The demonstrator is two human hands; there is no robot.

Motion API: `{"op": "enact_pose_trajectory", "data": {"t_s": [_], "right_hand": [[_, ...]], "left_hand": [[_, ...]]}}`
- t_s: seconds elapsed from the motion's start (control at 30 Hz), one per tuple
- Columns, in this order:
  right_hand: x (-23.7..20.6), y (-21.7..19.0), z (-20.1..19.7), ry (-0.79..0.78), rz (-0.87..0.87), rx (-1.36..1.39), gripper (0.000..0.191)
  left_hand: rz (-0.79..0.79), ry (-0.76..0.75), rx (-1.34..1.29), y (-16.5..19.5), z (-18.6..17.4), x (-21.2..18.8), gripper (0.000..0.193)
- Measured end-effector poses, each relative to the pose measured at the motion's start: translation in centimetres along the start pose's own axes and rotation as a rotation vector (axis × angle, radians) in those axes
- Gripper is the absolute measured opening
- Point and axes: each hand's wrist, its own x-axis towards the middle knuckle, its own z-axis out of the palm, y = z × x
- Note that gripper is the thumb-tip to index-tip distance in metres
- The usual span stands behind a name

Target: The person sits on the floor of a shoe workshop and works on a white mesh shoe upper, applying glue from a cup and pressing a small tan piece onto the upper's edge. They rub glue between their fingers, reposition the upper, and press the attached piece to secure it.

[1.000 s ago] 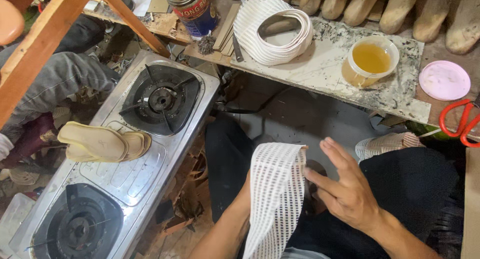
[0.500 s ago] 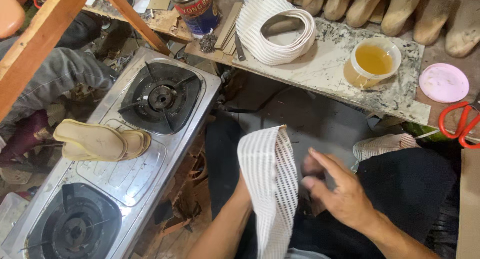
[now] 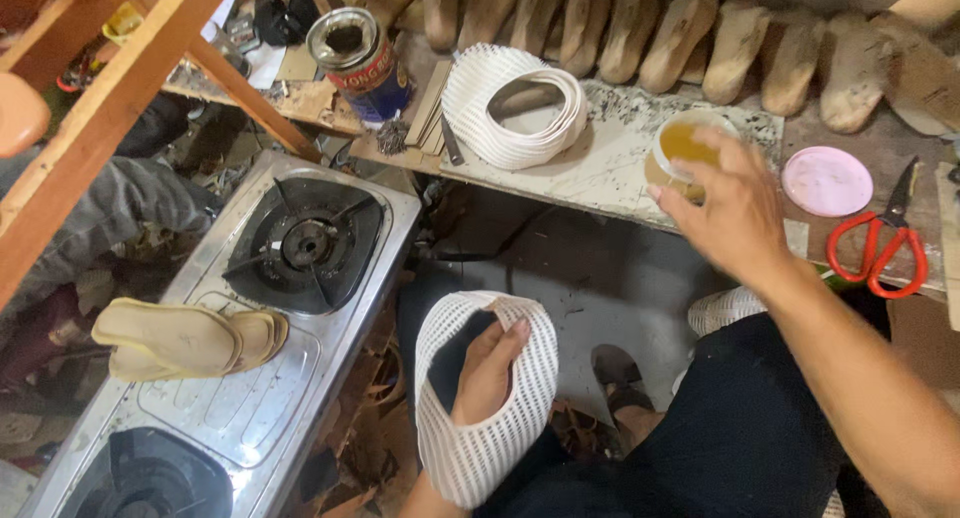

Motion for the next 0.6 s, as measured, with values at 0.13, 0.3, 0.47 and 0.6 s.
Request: {"op": "enact_pose_trajectory", "data": {"t_s": [0.13, 0.3, 0.47, 0.6], "right_hand": [[2.7, 3.9, 0.6, -0.082, -0.054, -0.226, 0.059], [1.5, 5.3, 0.7, 0.057, -0.037, -0.029, 0.038], [-3.9, 0.1, -0.5, -0.04, 0.081, 0.271, 0.016], [-9.9, -6.7, -1.0, -0.164, -0.045, 0.484, 0.044]], "left_hand": [[0.025, 0.025, -0.2, -0.2, 0.4, -0.3, 0.027], [0.076, -0.118, -0.195, -0.3, -0.5, 0.3, 0.032], [0.019, -0.134, -0.318, -1.1, 0.1, 1.2, 0.03], [-0.008, -0.137, -0.188, -1.2, 1.3, 1.6, 0.025]]}}
